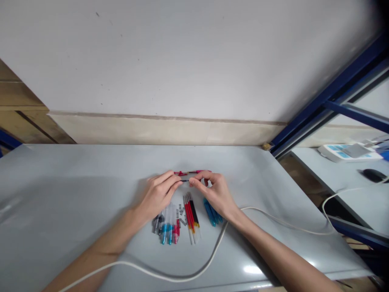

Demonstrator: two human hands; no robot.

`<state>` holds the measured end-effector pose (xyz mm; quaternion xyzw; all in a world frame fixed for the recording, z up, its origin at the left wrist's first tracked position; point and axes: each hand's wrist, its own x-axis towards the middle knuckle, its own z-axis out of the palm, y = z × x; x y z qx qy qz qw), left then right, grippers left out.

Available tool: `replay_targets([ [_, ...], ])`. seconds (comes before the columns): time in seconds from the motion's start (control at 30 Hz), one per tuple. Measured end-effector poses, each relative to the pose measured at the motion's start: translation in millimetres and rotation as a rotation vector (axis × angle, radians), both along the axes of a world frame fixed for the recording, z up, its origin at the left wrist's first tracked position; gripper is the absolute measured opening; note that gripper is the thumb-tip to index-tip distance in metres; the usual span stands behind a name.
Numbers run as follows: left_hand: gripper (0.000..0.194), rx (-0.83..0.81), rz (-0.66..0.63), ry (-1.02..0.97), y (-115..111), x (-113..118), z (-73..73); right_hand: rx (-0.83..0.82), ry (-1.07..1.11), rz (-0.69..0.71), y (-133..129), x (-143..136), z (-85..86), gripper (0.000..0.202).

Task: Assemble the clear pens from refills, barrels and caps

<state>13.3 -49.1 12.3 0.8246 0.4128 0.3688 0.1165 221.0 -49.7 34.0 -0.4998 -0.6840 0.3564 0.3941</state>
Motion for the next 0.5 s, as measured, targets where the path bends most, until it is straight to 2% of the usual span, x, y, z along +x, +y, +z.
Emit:
replay_targets([
  [0.13,0.025,-0.071,0.097,-0.097,4,-1,0.6,0.053,-0.142,0.073,1,-1,-4.1,0.034],
  [0.3,0.025,-0.114,0.174,-0.132,8,-5,-0.3,0.17,-0.353,0.421,-5,-4,0.4,0.005],
  [0.37,0.024,-0.128,0.179,-0.123,8,-5,-1.1,0.175,-0.404,0.508,-8,-5,2.7,0.005],
  [0.5,0.02,-0.155,0.218,-0.109,8,-5,-3.8,0.18,-0.437,0.559,-11,-5,3.1,0.007],
])
